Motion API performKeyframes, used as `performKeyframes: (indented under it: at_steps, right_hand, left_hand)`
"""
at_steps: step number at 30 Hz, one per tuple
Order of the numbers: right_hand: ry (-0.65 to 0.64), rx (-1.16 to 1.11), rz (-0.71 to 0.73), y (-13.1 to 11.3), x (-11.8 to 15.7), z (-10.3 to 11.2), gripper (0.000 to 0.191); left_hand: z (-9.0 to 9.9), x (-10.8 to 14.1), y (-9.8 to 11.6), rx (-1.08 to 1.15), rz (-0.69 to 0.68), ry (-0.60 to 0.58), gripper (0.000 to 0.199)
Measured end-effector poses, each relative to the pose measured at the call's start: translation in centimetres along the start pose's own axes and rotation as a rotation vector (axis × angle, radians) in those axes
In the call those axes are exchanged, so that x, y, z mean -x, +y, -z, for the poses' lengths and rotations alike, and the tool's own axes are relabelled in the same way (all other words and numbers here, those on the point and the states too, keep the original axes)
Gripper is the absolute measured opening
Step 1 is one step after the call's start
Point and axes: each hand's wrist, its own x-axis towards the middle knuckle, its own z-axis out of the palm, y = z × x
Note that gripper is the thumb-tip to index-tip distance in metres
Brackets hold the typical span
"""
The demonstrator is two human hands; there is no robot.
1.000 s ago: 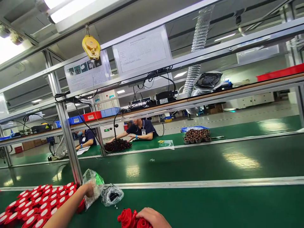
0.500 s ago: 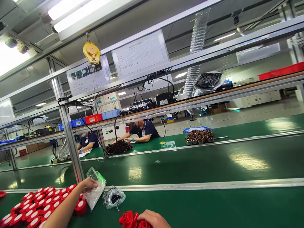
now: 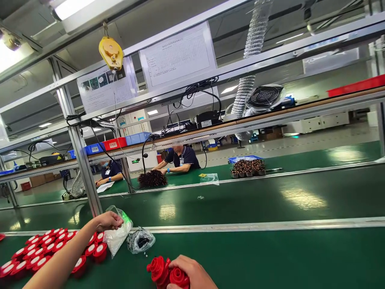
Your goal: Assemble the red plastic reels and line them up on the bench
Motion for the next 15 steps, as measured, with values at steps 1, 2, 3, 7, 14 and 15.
performKeyframes:
  at_steps: [1, 2, 3, 7, 14, 15]
  right_hand:
    - [0.0, -0.02, 0.002, -0.1, 0.1, 0.0, 0.037]
    - [0.004, -0.046, 0.003, -0.2, 0.1, -0.1, 0.04]
    - [0.01, -0.075, 0.006, -0.2, 0.1, -0.1, 0.044]
    - [0.038, -0.166, 0.047, 0.1, 0.0, -0.4, 0.056]
    - [0.069, -0.205, 0.086, 1.9, 0.1, -1.0, 0.061]
    - [0.066, -0.208, 0.076, 2.1, 0.2, -1.1, 0.063]
  left_hand:
    - [-0.9, 0.2, 0.2, -0.008, 0.002, -0.058, 0.031]
    - [-2.2, 0.5, 0.4, -0.018, -0.004, -0.106, 0.03]
    - [-3.7, 0.7, 0.4, -0.028, -0.018, -0.139, 0.029]
    - [-11.2, 1.6, -0.6, -0.094, -0.108, -0.133, 0.027]
    - [-19.1, 1.6, -3.7, -0.365, -0.268, 0.225, 0.017]
    - [-19.5, 1.5, -4.1, -0.392, -0.284, 0.243, 0.018]
